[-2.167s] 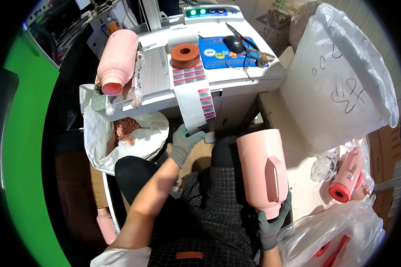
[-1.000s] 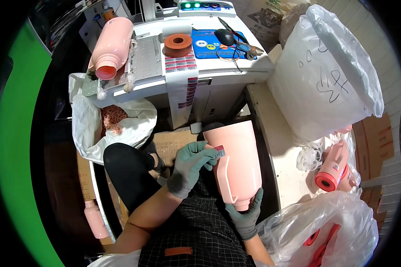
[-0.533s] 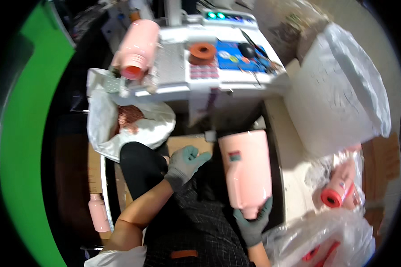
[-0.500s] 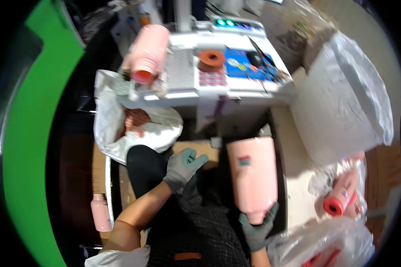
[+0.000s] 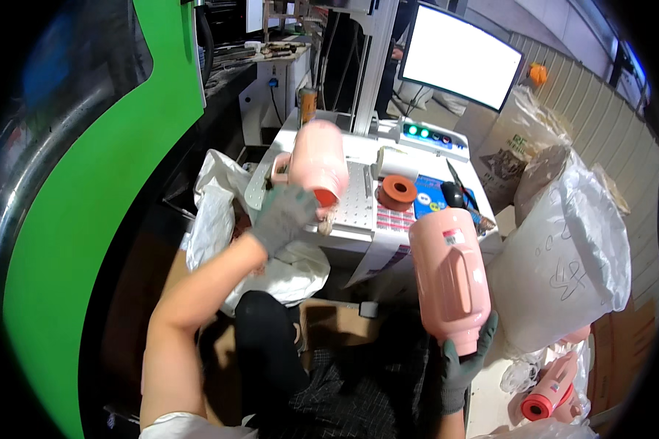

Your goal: The person sits on the floor and repeatedly applies printed labels to pink plastic containers. They peel labels from a roll, smooth them onto the container body, and place the finished items into a plastic bag. The process is repeated for multiple containers.

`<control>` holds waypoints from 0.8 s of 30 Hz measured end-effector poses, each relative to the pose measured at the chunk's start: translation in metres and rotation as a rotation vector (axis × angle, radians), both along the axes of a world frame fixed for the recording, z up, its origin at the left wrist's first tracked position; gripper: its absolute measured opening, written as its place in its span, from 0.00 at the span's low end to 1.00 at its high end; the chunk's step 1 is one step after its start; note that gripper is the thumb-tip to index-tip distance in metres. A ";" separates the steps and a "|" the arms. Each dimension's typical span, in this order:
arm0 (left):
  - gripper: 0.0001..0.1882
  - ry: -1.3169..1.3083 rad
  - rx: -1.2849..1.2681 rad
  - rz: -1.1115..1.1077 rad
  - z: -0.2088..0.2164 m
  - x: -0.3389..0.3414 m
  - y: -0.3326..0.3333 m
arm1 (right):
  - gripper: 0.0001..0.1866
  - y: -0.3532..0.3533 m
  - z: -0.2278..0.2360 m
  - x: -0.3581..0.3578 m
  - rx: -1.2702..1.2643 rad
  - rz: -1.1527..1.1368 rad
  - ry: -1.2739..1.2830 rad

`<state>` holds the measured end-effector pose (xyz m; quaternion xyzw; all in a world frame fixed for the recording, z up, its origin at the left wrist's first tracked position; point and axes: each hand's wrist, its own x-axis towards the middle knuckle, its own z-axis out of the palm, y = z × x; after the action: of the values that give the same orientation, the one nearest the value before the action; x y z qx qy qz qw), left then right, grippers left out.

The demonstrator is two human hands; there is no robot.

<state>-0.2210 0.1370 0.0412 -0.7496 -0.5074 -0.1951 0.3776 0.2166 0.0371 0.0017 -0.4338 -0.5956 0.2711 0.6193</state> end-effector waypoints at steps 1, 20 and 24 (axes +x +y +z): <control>0.09 -0.018 -0.030 -0.095 0.009 0.027 -0.023 | 0.56 0.011 0.006 -0.003 0.018 -0.025 -0.086; 0.15 -1.140 -0.516 -0.563 -0.046 0.125 -0.211 | 0.39 0.196 0.033 -0.358 0.559 0.090 -1.247; 0.24 -1.313 -0.716 -0.595 -0.052 0.121 -0.215 | 0.39 0.190 0.034 -0.370 0.530 0.086 -1.309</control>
<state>-0.1000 -0.0776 -0.0106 -0.6613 -0.4364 -0.5139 -0.3287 -0.1539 0.2273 0.0353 -0.3184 -0.9082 -0.1754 0.2075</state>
